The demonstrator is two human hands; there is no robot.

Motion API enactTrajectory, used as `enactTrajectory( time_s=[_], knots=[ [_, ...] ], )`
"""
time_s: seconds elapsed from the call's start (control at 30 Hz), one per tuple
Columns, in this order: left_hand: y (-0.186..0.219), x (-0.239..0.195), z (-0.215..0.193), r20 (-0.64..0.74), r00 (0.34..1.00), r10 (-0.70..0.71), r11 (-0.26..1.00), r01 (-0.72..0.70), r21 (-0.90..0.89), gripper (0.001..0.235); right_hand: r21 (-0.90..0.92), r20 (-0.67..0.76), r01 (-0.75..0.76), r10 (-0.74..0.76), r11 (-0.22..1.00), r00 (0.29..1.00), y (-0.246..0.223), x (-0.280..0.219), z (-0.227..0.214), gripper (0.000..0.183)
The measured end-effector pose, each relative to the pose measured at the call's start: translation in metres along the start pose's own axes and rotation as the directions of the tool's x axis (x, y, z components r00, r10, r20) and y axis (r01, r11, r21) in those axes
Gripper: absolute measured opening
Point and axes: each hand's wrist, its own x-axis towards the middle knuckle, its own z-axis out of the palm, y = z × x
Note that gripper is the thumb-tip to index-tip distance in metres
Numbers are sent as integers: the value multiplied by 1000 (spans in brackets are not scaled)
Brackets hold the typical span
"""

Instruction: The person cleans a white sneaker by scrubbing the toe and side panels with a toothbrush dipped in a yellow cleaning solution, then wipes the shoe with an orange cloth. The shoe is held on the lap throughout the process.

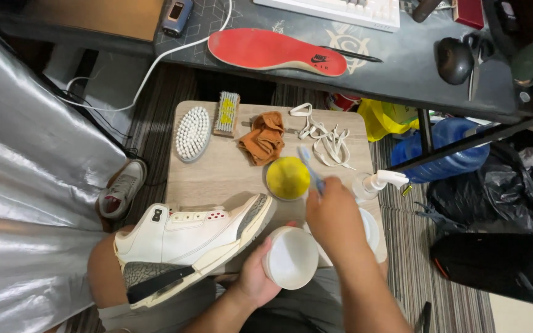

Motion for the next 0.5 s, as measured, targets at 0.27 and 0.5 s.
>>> enactTrajectory(
  time_s=[0.27,0.5],
  knots=[
    [2,3,26,-21,999,26,1000,-26,17,69,-9,181,156,-152,988,972,61,-71,-54,26],
    [3,10,36,102,988,116,988,-126,89,72,-393,182,382,-337,836,924,112,-91,-55,48]
  ],
)
